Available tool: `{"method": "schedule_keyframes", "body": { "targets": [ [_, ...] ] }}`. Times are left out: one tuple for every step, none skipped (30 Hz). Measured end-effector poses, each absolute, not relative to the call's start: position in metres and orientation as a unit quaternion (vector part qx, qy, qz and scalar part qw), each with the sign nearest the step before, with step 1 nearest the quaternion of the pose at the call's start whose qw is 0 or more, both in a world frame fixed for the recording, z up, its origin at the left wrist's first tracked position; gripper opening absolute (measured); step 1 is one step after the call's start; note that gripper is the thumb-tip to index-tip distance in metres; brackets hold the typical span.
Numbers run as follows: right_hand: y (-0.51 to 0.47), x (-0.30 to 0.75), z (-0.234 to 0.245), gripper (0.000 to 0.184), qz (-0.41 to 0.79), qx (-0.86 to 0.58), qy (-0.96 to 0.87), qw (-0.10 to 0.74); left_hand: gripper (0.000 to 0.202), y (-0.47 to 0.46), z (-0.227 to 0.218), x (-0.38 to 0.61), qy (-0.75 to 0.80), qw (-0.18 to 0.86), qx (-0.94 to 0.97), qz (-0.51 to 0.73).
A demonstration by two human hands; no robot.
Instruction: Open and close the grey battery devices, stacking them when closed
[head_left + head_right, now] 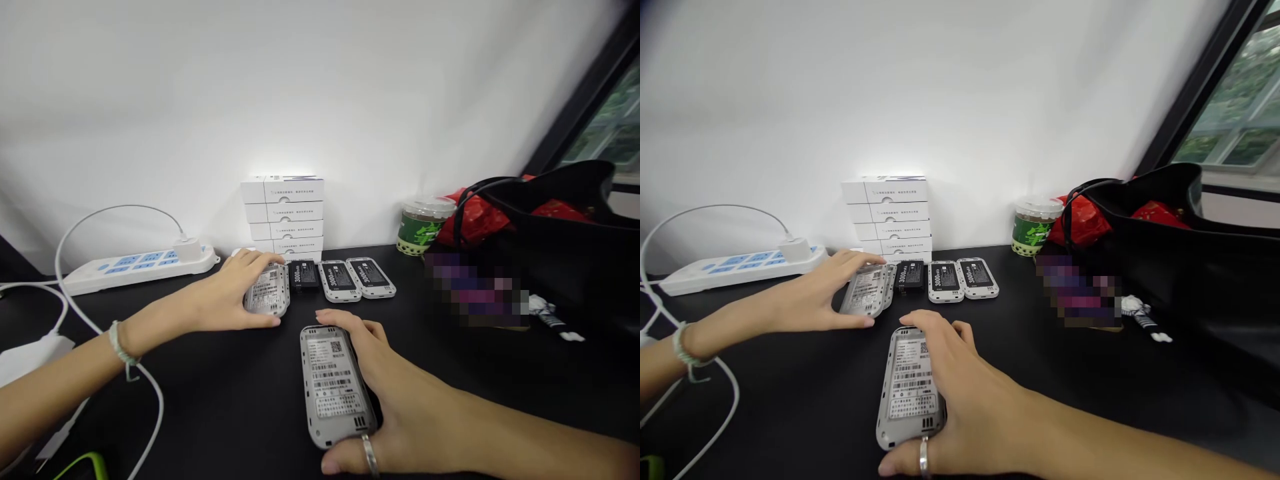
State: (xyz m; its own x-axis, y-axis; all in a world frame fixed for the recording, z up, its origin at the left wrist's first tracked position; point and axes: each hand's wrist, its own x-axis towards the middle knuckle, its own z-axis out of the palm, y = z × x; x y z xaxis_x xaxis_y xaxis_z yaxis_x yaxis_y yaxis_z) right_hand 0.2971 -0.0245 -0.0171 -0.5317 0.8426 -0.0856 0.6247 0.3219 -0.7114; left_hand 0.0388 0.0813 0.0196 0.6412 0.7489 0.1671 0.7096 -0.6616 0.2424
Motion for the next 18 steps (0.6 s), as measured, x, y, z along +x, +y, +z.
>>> {"method": "schedule_keyframes", "body": {
  "targets": [
    [-0.024, 0.296, -0.017, 0.12, 0.355, -0.456, -0.802, 0.15, 0.076, 0.084, 0.015, 0.038, 0.399, 0.08, 0.904, 0.128],
    [-0.024, 0.296, -0.016, 0.122, 0.354, -0.453, -0.805, 0.148, 0.073, 0.087, 0.011, 0.038, 0.396, 0.085, 0.905, 0.13],
    [-0.023, 0.297, -0.015, 0.125, 0.354, -0.45, -0.806, 0.15, 0.072, 0.088, 0.008, 0.037, 0.393, 0.09, 0.906, 0.133],
    [-0.022, 0.299, -0.013, 0.125, 0.355, -0.449, -0.805, 0.155, 0.07, 0.09, 0.006, 0.037, 0.39, 0.094, 0.906, 0.136],
    [-0.02, 0.301, -0.011, 0.122, 0.354, -0.448, -0.804, 0.166, 0.069, 0.091, 0.003, 0.036, 0.387, 0.097, 0.906, 0.141],
    [-0.016, 0.304, -0.008, 0.115, 0.344, -0.448, -0.804, 0.184, 0.066, 0.092, 0.002, 0.036, 0.387, 0.099, 0.905, 0.147],
    [-0.011, 0.308, -0.005, 0.104, 0.321, -0.449, -0.808, 0.207, 0.064, 0.093, 0.001, 0.035, 0.389, 0.098, 0.903, 0.155],
    [-0.003, 0.311, -0.003, 0.091, 0.285, -0.45, -0.815, 0.227, 0.063, 0.093, 0.0, 0.036, 0.394, 0.096, 0.9, 0.162],
    [0.007, 0.313, 0.0, 0.077, 0.241, -0.451, -0.825, 0.241, 0.063, 0.092, 0.0, 0.037, 0.4, 0.093, 0.896, 0.169],
    [0.019, 0.315, 0.002, 0.065, 0.194, -0.453, -0.835, 0.245, 0.065, 0.09, 0.002, 0.038, 0.405, 0.089, 0.893, 0.176],
    [0.032, 0.315, 0.004, 0.057, 0.153, -0.454, -0.846, 0.236, 0.065, 0.085, 0.004, 0.041, 0.409, 0.083, 0.89, 0.182],
    [0.046, 0.314, 0.005, 0.052, 0.123, -0.452, -0.855, 0.221, 0.063, 0.079, 0.006, 0.044, 0.41, 0.079, 0.889, 0.186],
    [0.059, 0.312, 0.006, 0.052, 0.106, -0.443, -0.867, 0.201, 0.06, 0.07, 0.009, 0.047, 0.409, 0.079, 0.889, 0.189],
    [0.073, 0.309, 0.006, 0.055, 0.1, -0.43, -0.878, 0.185, 0.054, 0.059, 0.012, 0.052, 0.407, 0.081, 0.89, 0.189],
    [0.084, 0.305, 0.006, 0.059, 0.097, -0.415, -0.888, 0.174, 0.048, 0.047, 0.014, 0.056, 0.404, 0.104, 0.89, 0.185],
    [0.094, 0.3, 0.006, 0.063, 0.096, -0.401, -0.896, 0.166, 0.046, 0.034, 0.014, 0.06, 0.403, 0.133, 0.886, 0.187],
    [0.102, 0.295, 0.005, 0.066, 0.097, -0.392, -0.901, 0.161, 0.054, 0.022, 0.014, 0.064, 0.409, 0.173, 0.88, 0.17],
    [0.108, 0.289, 0.005, 0.069, 0.097, -0.387, -0.903, 0.157, 0.073, 0.012, 0.012, 0.067, 0.413, 0.205, 0.876, 0.142]
  ]
}}
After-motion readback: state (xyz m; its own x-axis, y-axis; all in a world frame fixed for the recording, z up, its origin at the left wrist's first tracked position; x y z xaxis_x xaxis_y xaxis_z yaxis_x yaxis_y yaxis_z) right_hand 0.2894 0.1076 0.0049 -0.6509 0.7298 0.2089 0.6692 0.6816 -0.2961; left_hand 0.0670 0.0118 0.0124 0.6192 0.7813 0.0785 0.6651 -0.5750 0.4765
